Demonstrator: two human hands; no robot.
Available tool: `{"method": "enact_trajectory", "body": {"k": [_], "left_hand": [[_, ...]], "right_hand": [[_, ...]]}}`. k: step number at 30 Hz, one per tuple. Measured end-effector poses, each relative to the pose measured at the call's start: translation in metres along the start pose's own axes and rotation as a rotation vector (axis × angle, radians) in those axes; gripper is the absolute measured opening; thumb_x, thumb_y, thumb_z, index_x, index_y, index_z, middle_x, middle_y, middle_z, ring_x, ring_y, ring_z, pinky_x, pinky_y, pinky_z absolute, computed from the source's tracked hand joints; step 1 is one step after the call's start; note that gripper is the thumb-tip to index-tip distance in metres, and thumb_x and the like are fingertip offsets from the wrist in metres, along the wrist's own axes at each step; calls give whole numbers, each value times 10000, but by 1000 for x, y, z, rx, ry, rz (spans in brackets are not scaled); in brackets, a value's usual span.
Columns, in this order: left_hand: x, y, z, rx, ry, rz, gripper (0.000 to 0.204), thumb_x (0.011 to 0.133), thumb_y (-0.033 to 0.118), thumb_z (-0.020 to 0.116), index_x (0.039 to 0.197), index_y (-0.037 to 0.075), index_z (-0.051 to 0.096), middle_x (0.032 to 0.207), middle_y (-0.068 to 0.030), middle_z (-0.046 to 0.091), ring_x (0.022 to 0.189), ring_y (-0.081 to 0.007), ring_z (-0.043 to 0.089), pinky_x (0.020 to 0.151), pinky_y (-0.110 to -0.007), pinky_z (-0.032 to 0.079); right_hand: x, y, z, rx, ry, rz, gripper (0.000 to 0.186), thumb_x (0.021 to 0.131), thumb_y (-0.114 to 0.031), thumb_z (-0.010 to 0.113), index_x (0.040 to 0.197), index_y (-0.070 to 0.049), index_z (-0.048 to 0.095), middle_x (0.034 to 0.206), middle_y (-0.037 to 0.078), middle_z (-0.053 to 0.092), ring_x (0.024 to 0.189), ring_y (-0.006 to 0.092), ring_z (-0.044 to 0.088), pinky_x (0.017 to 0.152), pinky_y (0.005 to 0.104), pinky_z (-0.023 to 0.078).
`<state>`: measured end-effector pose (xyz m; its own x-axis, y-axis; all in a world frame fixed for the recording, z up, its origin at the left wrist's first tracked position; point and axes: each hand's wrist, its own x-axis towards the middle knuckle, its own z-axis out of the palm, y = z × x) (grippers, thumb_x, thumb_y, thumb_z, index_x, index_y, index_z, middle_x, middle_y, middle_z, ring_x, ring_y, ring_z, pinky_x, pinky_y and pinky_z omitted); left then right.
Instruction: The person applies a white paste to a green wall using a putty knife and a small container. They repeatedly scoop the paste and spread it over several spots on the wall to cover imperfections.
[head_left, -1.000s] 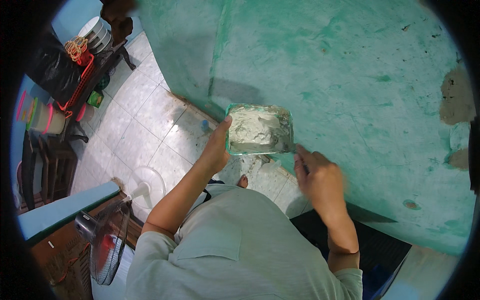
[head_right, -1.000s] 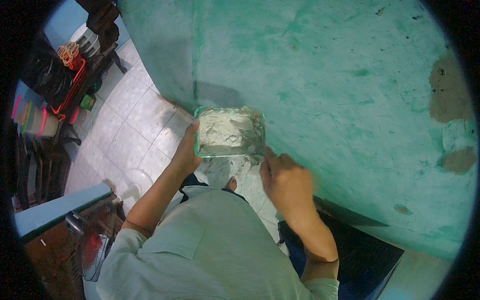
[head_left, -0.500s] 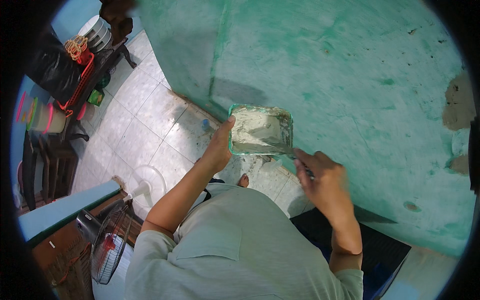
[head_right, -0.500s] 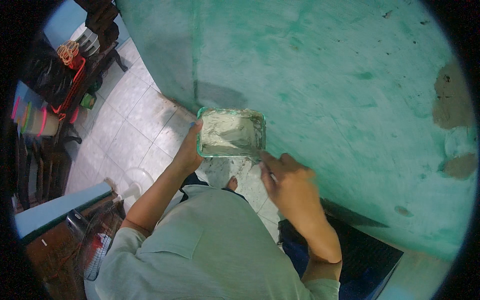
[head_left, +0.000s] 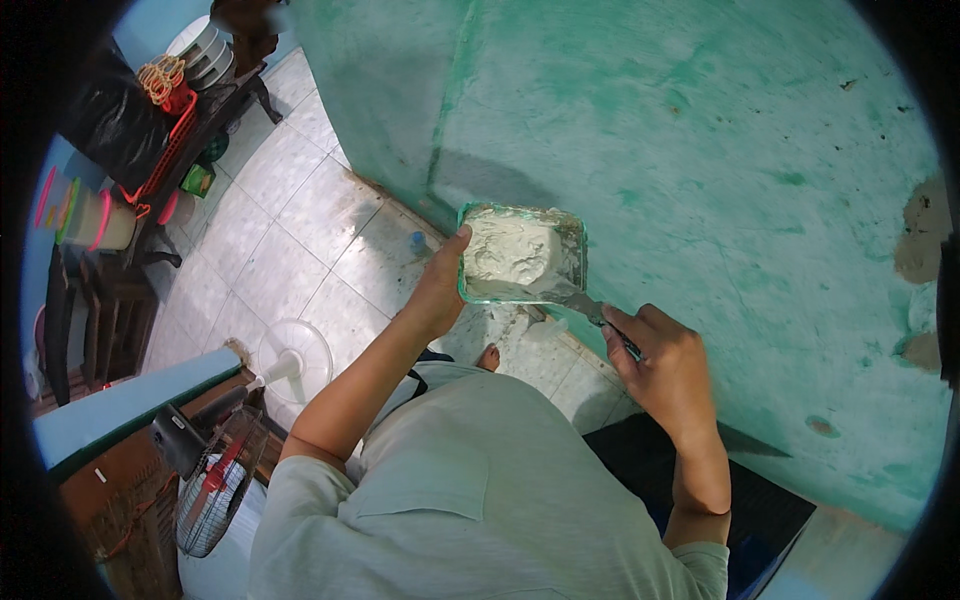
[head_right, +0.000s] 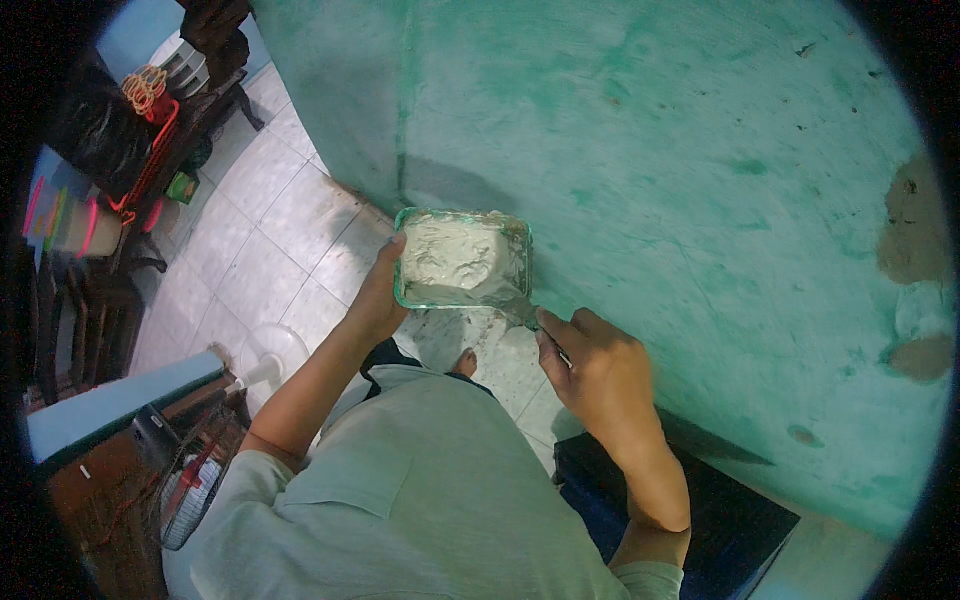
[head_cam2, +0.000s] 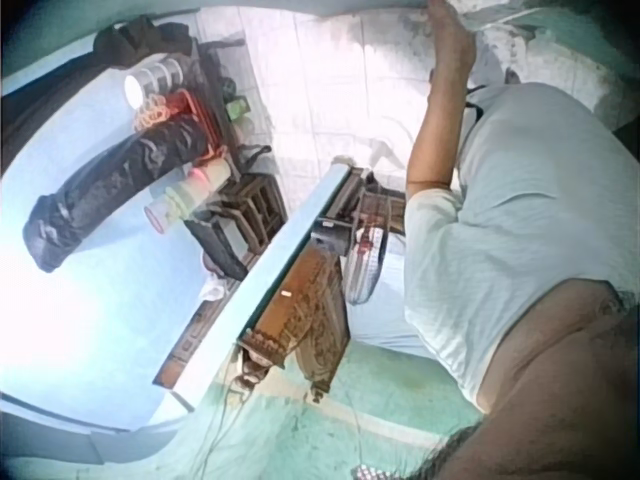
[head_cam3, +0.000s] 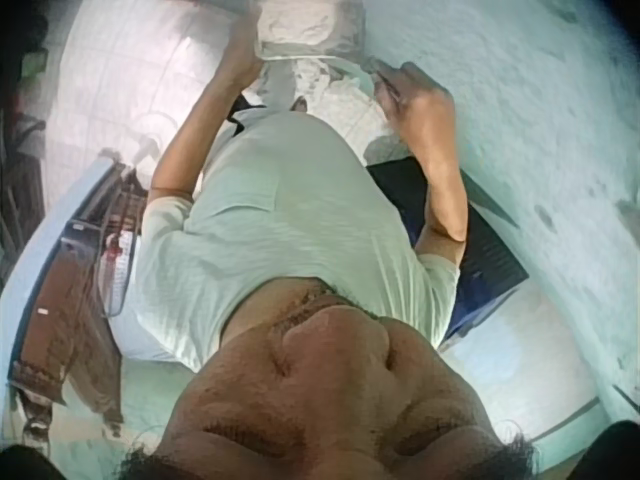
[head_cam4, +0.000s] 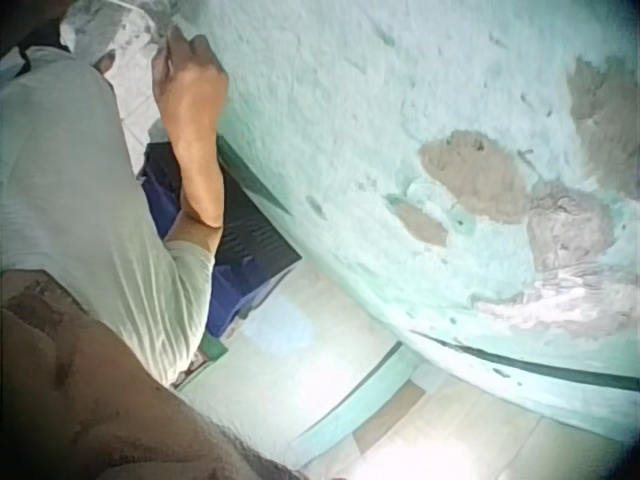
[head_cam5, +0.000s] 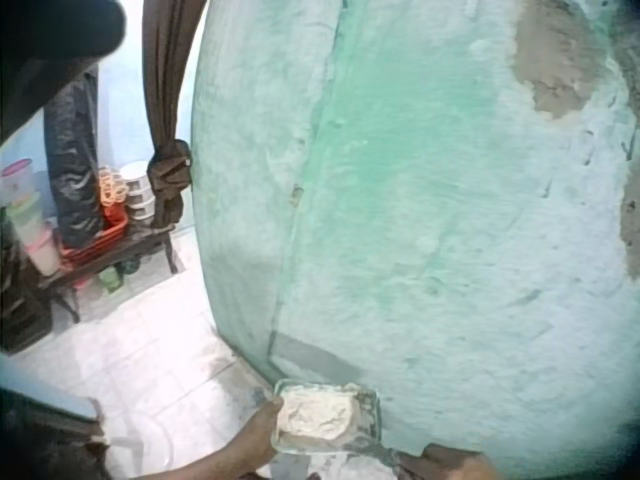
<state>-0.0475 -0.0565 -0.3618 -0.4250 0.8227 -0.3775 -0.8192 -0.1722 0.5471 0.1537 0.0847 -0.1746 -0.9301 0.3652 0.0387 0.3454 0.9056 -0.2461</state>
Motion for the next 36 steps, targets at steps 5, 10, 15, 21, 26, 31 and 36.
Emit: {"method": "enact_trajectory", "body": {"k": [5,10,15,21,26,31,36], "left_hand": [[-4,2,9,-5,40,-23,675,1104,504,431,1573,20,382,1560,-141,494,1429,-235,494,1183,-392,398],[-8,5,16,44,34,-34,683,1103,519,423,1576,27,384,1564,-126,493,1433,-229,488,1197,-402,370],[3,0,7,47,-38,-4,685,1100,524,431,1566,23,394,1560,-128,485,1438,-235,476,1192,-403,378],[3,1,11,5,14,-33,670,1101,506,448,1550,12,403,1513,-139,514,1406,-244,511,1155,-407,444],[-1,2,12,42,5,-16,661,1099,505,454,1536,10,412,1485,-146,541,1356,-239,562,1108,-408,498],[8,-6,2,58,-48,-14,693,1095,529,436,1576,35,361,1529,-178,511,1366,-290,563,1088,-480,519],[7,-11,3,-23,-76,-27,680,1093,525,459,1535,11,408,1482,-155,547,1332,-255,586,1051,-439,544]], "right_hand": [[-7,-7,17,-84,69,-94,257,858,-118,801,1114,-109,793,768,70,606,621,248,630,548,388,509],[-7,-1,36,-38,132,-78,265,864,-133,804,1128,-110,793,762,65,589,618,236,621,537,383,511],[-8,-1,36,17,191,-45,275,858,-132,811,1130,-100,793,770,67,584,612,237,611,541,381,512],[-2,-10,38,-114,179,-138,297,854,-118,812,1149,-93,787,777,84,616,637,243,636,568,372,535],[-8,-4,58,154,163,52,285,878,-107,792,1161,-73,778,800,110,644,658,275,660,603,388,551],[-4,-3,64,294,182,140,248,924,-114,765,1161,-37,768,803,148,669,690,315,682,646,393,556],[-1,11,61,393,281,160,228,953,-125,747,1155,-19,762,775,154,666,677,318,669,652,390,543]]}}
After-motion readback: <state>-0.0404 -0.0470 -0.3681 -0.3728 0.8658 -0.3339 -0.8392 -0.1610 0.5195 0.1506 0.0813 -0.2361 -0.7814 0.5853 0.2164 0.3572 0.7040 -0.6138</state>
